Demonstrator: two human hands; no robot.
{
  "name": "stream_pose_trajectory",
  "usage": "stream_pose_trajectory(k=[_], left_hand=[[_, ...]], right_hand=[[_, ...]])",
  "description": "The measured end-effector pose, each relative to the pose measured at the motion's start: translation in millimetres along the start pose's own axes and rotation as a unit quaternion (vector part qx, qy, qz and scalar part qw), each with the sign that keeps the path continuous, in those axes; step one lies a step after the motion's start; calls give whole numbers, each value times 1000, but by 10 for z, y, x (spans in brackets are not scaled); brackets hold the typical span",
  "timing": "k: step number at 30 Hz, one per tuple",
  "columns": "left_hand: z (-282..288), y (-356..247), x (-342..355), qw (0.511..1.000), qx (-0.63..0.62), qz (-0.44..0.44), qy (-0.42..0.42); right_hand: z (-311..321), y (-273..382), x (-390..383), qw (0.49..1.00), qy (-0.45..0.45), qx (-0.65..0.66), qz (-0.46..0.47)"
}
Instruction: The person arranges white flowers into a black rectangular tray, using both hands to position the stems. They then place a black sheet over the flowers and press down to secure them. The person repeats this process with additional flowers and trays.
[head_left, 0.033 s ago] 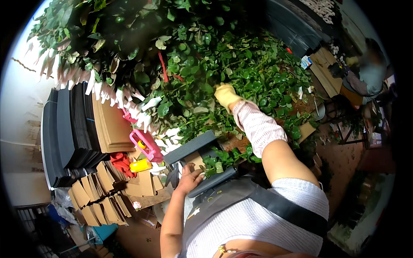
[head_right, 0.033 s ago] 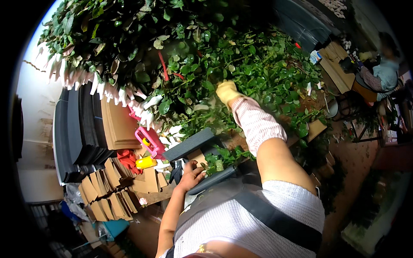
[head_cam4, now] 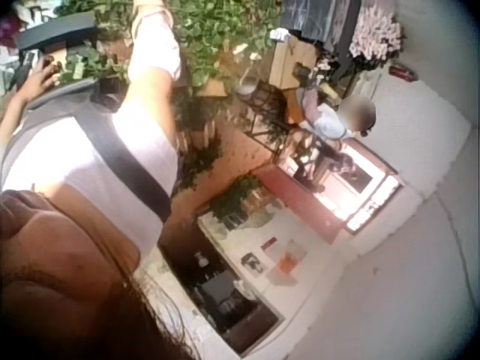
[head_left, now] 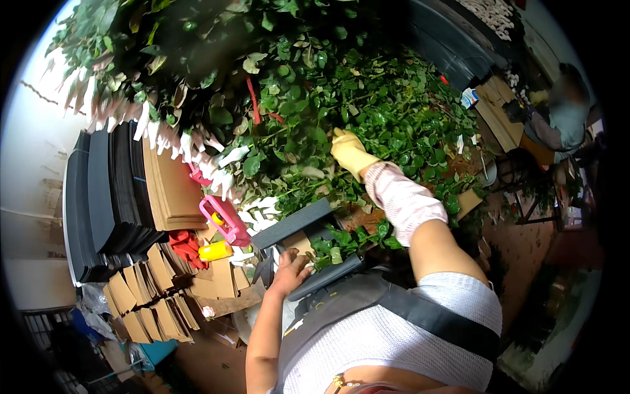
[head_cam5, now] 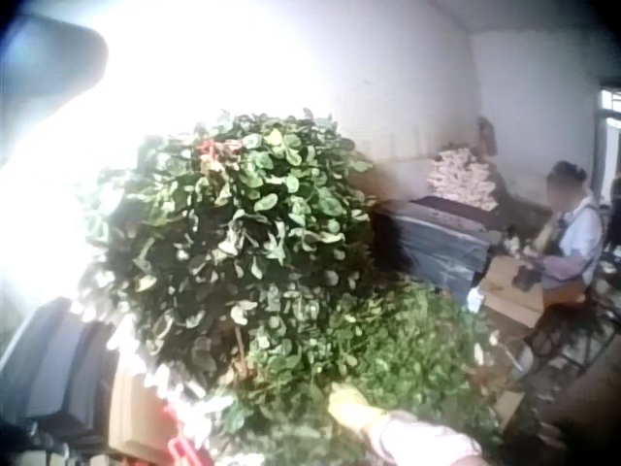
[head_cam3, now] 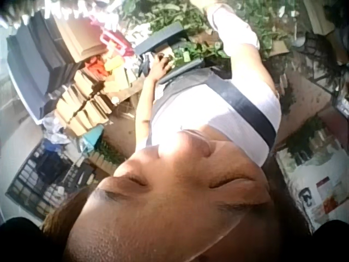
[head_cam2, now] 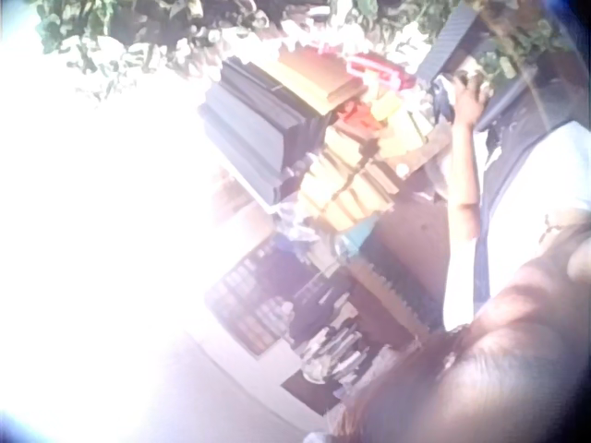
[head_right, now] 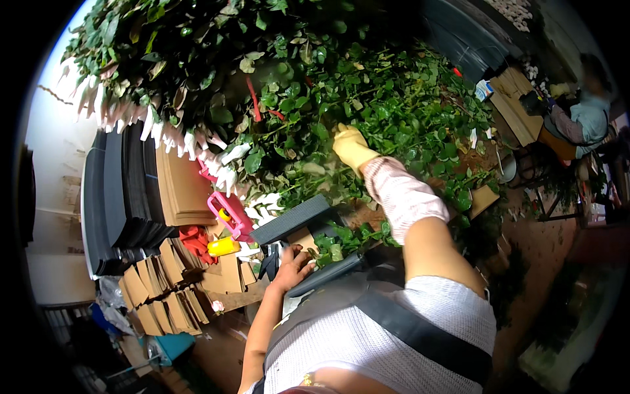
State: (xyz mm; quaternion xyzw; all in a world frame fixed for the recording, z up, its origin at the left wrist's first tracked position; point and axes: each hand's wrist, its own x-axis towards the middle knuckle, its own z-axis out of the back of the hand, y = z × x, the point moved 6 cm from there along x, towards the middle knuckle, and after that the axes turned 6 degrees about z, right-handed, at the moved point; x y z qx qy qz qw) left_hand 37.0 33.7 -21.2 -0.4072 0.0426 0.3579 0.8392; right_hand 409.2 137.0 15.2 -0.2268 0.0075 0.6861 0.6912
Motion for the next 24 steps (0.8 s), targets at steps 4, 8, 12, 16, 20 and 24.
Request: stream_pose_trajectory(k=[4, 8, 12, 16, 20, 24], left_hand=[[-27, 28, 11, 999, 23, -25, 2], [-20, 15, -2, 999, 24, -30, -11], [22, 7, -4, 995, 71, -63, -22], [108, -75, -28, 995, 66, -62, -50], [-6, 218, 26, 988, -141, 55, -22], [17, 78, -31, 956, -285, 63, -35]], right_hand=[[529, -433, -487, 974, -128, 187, -2], [1142, -851, -1107, 872, -431, 232, -1], [1719, -1026, -1787, 867, -492, 72, -25], [1452, -1015, -2194, 819, -431, 358, 120], [510, -499, -2434, 862, -230, 449, 58], [-378, -93, -2363, 967, -48, 232, 92]])
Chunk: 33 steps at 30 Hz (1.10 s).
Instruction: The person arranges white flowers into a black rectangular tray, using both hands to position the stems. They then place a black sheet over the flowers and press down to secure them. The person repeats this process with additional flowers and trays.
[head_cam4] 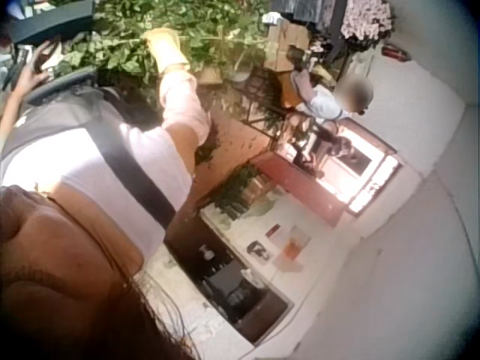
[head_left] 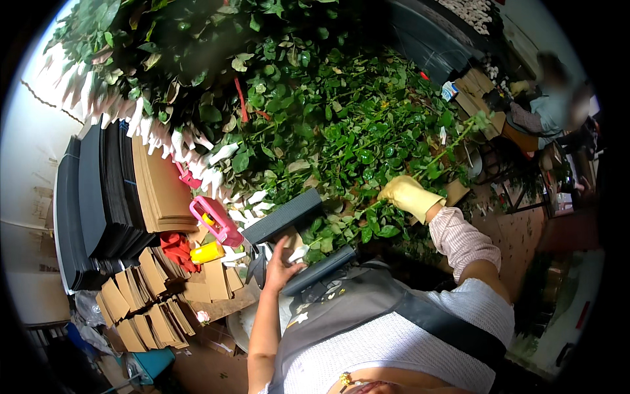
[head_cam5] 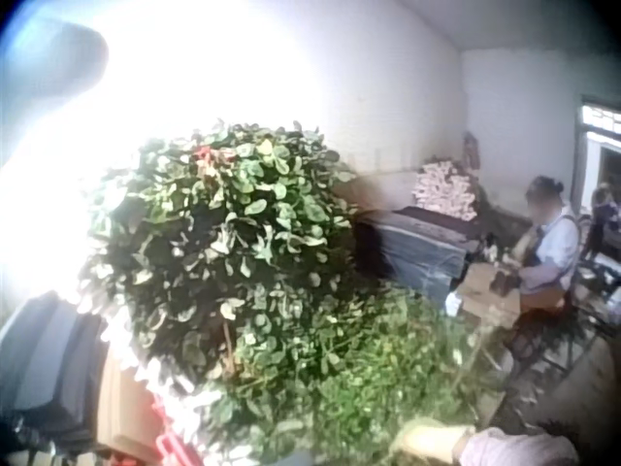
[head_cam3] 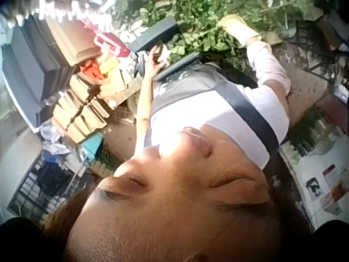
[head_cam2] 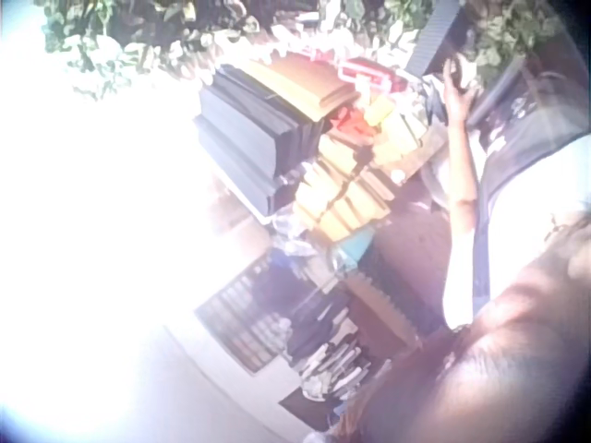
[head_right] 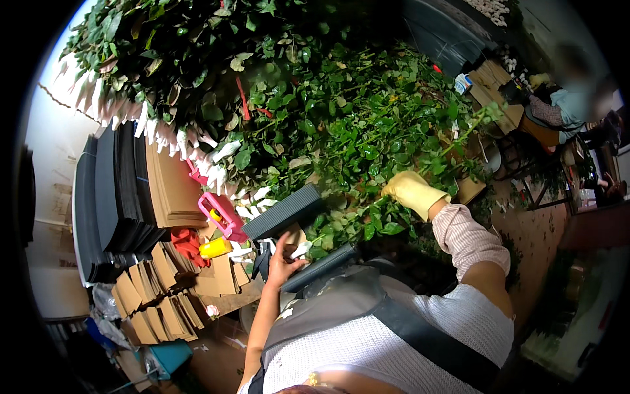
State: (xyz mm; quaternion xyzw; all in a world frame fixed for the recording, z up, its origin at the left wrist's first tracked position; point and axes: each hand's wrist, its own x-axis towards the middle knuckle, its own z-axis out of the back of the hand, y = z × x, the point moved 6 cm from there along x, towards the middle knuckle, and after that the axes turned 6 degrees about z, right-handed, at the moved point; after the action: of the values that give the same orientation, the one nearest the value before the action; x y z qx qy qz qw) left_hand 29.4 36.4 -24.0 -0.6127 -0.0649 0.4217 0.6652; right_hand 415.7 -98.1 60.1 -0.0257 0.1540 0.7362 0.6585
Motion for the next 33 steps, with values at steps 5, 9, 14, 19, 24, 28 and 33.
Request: stream_pose_trajectory(k=[5, 9, 14, 19, 24, 28, 33], left_hand=[[-52, 20, -1, 993, 100, -63, 17], [-35, -7, 41, 993, 109, -39, 24], [-34, -148, 128, 985, 162, -59, -10], [-68, -151, 64, 956, 255, -132, -63], [-77, -196, 32, 959, 237, -137, -69], [-70, -292, 67, 938, 260, -222, -60], [-18, -222, 89, 973, 190, -128, -32]], right_hand=[[368, 84, 510, 974, 161, -150, -57], [925, 51, 1771, 987, -142, 25, -66], [274, -314, 2681, 968, -14, 87, -236], [440, -267, 2385, 940, -53, 218, -256], [1879, -189, 1743, 900, -424, -96, 25], [1854, -441, 1406, 831, -387, 366, 160], [2151, -141, 829, 763, -530, 304, 212]])
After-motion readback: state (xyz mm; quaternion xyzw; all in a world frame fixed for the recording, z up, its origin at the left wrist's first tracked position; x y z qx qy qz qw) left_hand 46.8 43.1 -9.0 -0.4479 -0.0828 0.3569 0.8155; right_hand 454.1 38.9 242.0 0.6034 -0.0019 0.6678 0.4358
